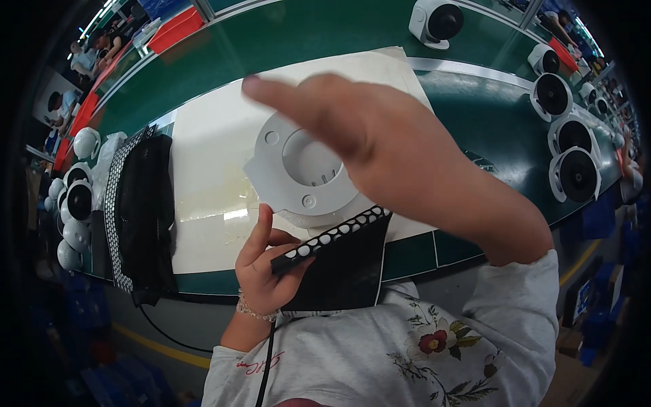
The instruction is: Apply small adhesive pads to the bottom of white electronic housings on an assembly line.
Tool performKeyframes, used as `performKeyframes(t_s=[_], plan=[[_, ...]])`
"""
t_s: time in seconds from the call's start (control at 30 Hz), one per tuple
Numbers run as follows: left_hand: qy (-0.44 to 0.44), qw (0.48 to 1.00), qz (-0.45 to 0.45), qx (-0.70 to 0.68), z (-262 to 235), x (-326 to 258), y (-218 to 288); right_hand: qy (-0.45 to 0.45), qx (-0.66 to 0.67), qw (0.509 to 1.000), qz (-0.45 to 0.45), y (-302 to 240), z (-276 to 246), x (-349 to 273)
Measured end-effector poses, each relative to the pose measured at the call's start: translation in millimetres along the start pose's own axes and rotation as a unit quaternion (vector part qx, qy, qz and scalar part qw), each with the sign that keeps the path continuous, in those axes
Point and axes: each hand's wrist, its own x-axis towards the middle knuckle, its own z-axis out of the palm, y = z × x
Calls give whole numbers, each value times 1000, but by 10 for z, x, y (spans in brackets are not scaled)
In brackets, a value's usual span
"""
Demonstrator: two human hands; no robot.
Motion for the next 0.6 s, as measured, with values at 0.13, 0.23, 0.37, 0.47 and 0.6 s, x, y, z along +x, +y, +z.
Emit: performKeyframes(t_s=[0.13, 0.23, 0.37, 0.47, 0.6], plan=[[2, 1000, 8, 3, -6, 9, -2, -87, -112, 988, -61, -110, -54, 8], [-5, 1000, 8, 9, 0, -12, -16, 19, -90, 992, -89, -69, 1, 74], [-7, 1000, 13, 11, 7, -11, -20, 14, 135, 991, 23, -25, 126, 122], [-3, 1000, 11, 2, 8, -23, -28, -26, 239, 966, 97, -31, 199, 140], [-3, 1000, 15, 3, 12, -20, -32, -38, 262, 954, 140, -49, 232, 138]])
